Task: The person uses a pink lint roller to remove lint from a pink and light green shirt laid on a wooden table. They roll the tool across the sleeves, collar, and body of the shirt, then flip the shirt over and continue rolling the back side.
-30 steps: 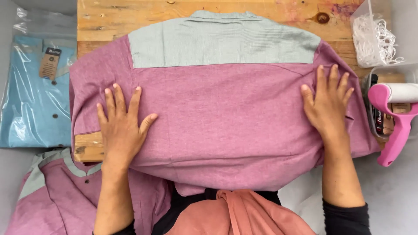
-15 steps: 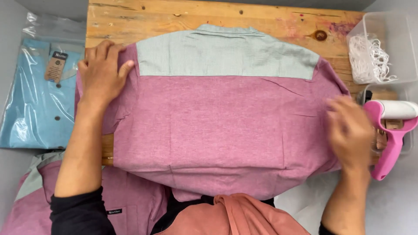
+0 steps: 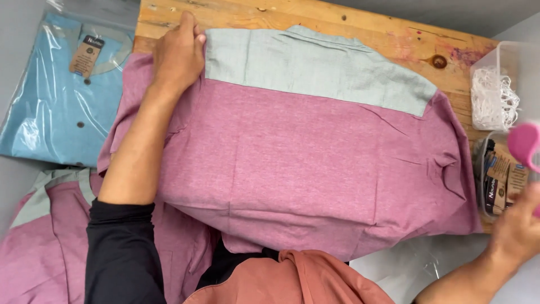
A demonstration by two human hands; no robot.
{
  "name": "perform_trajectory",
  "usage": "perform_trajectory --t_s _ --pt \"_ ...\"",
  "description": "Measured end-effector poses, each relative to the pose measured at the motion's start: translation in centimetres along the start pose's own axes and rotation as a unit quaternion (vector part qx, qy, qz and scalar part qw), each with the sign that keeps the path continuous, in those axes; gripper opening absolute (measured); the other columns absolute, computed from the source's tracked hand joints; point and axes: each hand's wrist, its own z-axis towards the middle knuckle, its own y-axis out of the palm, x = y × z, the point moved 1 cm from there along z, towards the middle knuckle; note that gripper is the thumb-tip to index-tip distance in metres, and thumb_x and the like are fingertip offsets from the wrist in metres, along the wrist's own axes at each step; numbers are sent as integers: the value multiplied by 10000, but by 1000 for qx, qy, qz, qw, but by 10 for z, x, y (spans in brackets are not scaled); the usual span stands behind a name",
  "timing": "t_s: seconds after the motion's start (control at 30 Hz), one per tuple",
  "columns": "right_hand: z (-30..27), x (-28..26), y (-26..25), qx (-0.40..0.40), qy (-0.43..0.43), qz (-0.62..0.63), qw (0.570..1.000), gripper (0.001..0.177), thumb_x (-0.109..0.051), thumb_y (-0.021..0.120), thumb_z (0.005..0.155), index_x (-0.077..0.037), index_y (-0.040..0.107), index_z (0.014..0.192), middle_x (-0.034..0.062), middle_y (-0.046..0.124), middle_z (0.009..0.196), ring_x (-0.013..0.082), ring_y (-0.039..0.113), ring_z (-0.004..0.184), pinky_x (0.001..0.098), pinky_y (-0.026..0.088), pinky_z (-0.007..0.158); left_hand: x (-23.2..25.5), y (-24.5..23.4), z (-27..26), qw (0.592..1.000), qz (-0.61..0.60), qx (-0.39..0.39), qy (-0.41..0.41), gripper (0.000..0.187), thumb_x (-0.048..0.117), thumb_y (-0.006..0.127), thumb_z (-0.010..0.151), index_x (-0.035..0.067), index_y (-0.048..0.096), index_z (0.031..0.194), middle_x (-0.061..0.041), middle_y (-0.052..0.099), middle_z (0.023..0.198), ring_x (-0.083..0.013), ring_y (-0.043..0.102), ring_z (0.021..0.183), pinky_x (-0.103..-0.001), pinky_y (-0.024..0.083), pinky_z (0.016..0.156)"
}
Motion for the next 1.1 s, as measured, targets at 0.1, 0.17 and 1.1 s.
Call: perform_trajectory --t_s 0.1,0.17,1.1 --pt "33 -160 -10 -137 -53 141 979 306 -342 675 1306 -51 646 1216 77 641 1092 169 573 917 338 449 803 -4 6 -2 998 20 55 32 131 99 590 989 99 470 1041 -145 683 861 -452 644 734 -581 440 565" --pt "39 -266 -3 -162 -221 197 941 343 -74 833 1224 112 572 1349 252 588 1248 330 553 1053 413 443 873 -10 11 -2 991 27 108 71 100 72 583 951 81 504 1013 -124 673 864 -407 639 710 -536 440 540" --pt "186 -223 56 -481 -215 34 849 291 -230 689 1078 -6 751 1253 200 731 947 274 561 680 359 401 549 -29 12 11 992 -5 70 104 212 188 650 1100 69 542 961 -93 575 963 -303 507 897 -445 392 795"
